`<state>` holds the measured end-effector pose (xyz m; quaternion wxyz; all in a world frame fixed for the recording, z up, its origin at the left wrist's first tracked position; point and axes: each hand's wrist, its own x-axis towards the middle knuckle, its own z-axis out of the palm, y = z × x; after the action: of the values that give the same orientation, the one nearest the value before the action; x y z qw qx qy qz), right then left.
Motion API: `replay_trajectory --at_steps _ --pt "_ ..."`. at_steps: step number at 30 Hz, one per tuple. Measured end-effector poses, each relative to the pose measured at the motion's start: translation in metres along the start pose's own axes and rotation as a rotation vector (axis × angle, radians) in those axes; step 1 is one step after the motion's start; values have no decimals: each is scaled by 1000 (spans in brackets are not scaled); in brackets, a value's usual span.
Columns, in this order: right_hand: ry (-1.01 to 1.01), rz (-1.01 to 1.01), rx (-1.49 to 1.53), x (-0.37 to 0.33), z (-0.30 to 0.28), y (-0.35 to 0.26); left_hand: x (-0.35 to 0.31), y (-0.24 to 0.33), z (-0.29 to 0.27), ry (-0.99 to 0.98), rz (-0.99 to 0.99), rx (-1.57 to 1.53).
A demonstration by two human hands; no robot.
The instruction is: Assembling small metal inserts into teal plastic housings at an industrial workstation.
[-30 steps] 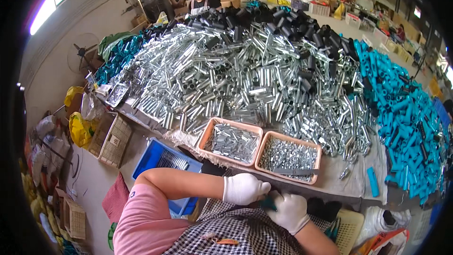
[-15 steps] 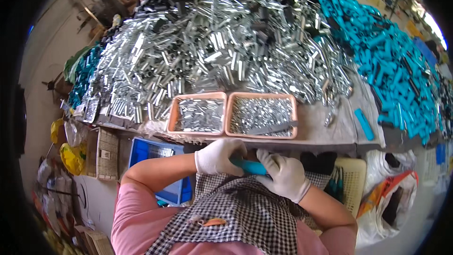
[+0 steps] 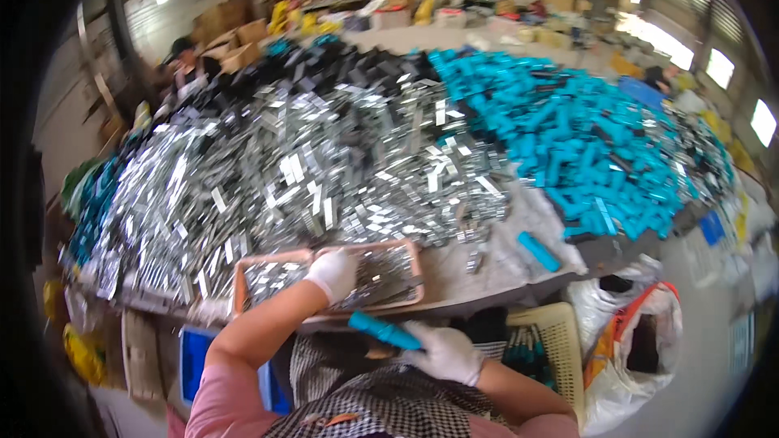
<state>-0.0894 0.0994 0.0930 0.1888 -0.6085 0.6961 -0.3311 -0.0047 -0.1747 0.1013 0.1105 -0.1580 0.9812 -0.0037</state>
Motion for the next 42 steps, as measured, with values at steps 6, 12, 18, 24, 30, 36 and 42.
replay_trajectory --at_steps 6,12,18,24,30,36,42 --pt "-24 19 -10 3 -2 2 -17 -7 15 197 58 -270" --pt "25 20 -59 19 -6 -1 -27 -6 26 528 -9 -388" --pt "42 49 -107 31 -5 -18 -60 -11 5 758 82 -674" --pt "-11 27 -210 46 5 -38 -87 2 8 767 509 -848" --pt "4 -35 -246 60 19 -47 -105 1 31 576 331 -913" --pt "-122 -72 28 53 17 -20 -112 6 44 674 510 -439" --pt "-447 339 529 41 5 -25 -119 9 46 837 680 -193"
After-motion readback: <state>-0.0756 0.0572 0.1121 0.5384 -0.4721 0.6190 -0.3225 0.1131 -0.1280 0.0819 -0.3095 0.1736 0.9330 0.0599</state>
